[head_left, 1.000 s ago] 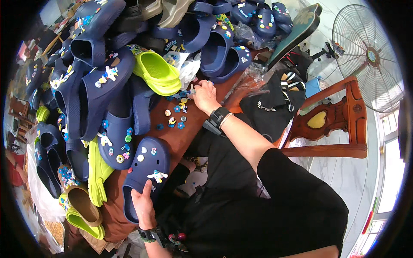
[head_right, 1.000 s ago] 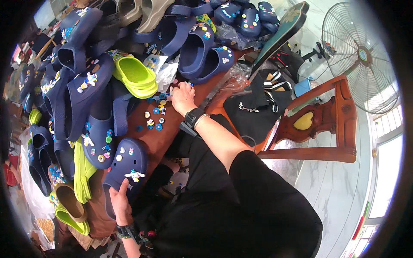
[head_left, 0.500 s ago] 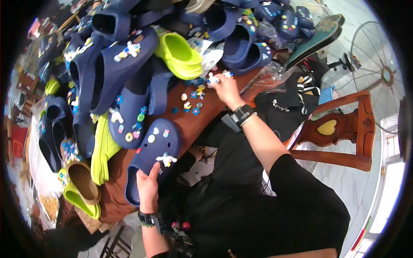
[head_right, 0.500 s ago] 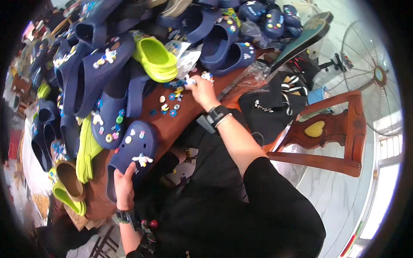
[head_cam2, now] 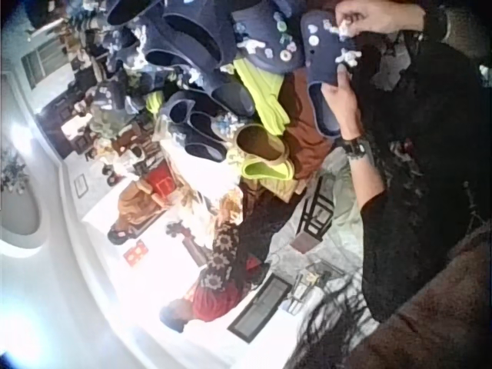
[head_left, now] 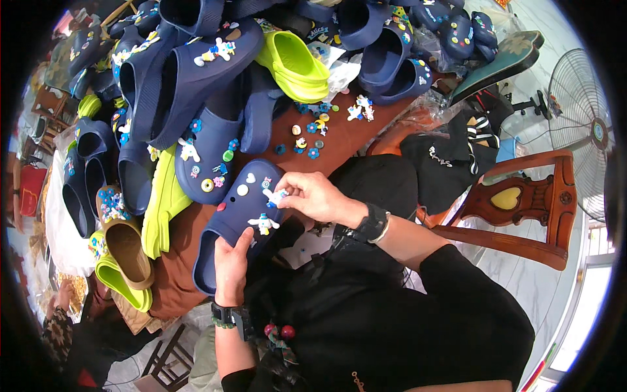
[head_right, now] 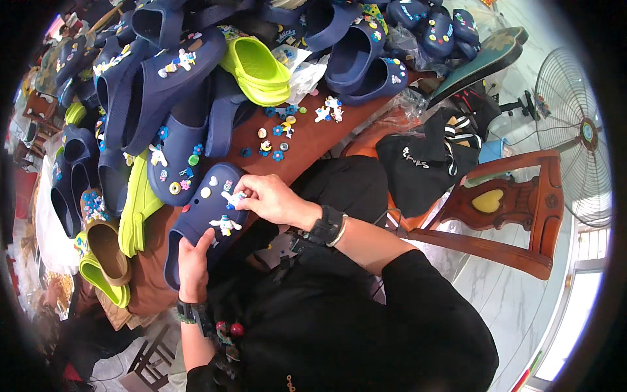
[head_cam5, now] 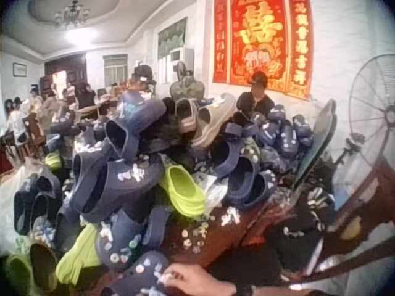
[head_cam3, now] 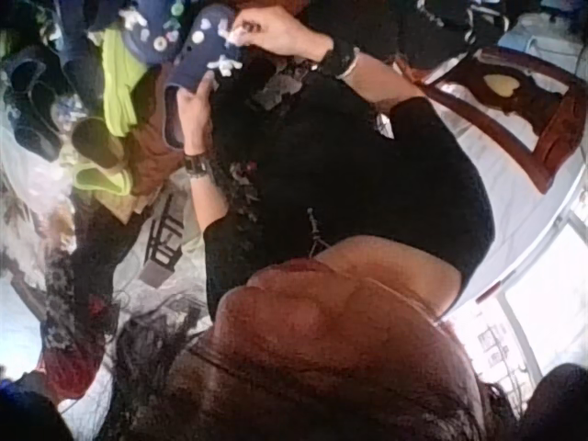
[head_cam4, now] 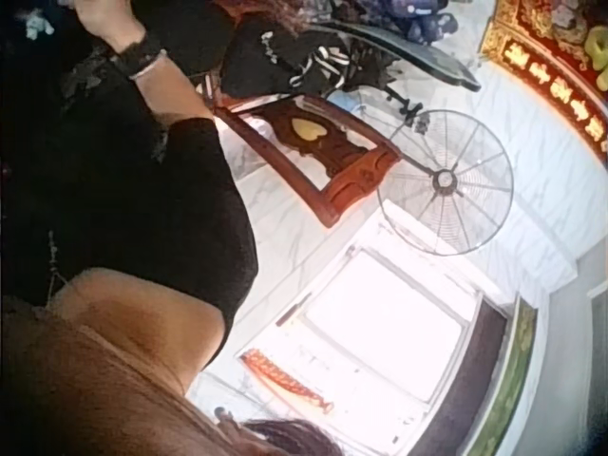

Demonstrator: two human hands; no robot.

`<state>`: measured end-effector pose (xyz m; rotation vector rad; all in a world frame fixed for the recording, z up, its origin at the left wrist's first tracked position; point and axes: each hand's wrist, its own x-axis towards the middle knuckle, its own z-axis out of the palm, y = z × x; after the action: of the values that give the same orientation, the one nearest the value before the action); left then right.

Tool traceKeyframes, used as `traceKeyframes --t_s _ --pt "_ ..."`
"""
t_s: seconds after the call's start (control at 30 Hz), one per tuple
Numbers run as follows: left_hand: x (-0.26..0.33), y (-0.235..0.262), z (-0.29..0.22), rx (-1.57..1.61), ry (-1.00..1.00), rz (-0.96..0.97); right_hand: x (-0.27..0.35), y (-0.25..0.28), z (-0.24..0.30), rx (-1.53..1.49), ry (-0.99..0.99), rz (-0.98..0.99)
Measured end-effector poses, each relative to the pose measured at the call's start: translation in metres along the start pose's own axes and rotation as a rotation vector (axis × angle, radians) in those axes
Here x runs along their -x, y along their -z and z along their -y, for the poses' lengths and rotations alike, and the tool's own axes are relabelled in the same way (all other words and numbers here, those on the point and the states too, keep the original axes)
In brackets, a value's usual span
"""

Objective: The recorder and others in a workshop are decorating blue clogs by pushing various character-themed charms, primarily Smurfs, into the holes of the shoes.

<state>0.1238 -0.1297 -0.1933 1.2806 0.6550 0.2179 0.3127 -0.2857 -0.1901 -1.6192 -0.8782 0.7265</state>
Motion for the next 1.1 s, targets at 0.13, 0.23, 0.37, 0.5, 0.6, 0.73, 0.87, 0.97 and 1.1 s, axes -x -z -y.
traceKeyframes --t_s 0.13,0.23,0.37,0.5,0.6,0.73,0.87,0.97,1.1 --pt "0.002 -0.005 0.0 0.018 -0.015 -0.046 -0.003 -0.016 0.001 0.063 0.004 -0.085" --pt "0.003 -0.006 0.0 0.013 0.0 -0.071 -0.005 -0.017 0.002 0.124 -0.002 -0.125" --pt "-0.003 -0.003 0.0 0.028 0.005 -0.068 -0.023 0.012 -0.01 -0.133 0.012 -0.166" --pt "-0.004 -0.001 -0.006 -0.06 0.017 -0.106 -0.026 0.038 0.008 -0.107 0.024 -0.144" --pt "-0.005 -0.004 -0.008 0.024 -0.002 -0.059 -0.023 0.037 0.006 -0.05 -0.062 -0.062" --pt "-0.007 -0.002 -0.003 0.021 -0.007 -0.054 -0.014 0.019 -0.003 -0.033 -0.066 -0.025" --pt "-0.005 -0.004 0.0 0.031 -0.018 -0.072 -0.01 0.008 -0.002 0.083 -0.039 -0.027" --pt "-0.003 -0.004 -0.003 0.037 -0.017 -0.058 -0.01 0.002 -0.008 0.118 -0.035 -0.046" --pt "-0.004 -0.003 -0.002 0.039 -0.005 -0.053 -0.008 -0.009 -0.002 0.198 -0.031 -0.098"
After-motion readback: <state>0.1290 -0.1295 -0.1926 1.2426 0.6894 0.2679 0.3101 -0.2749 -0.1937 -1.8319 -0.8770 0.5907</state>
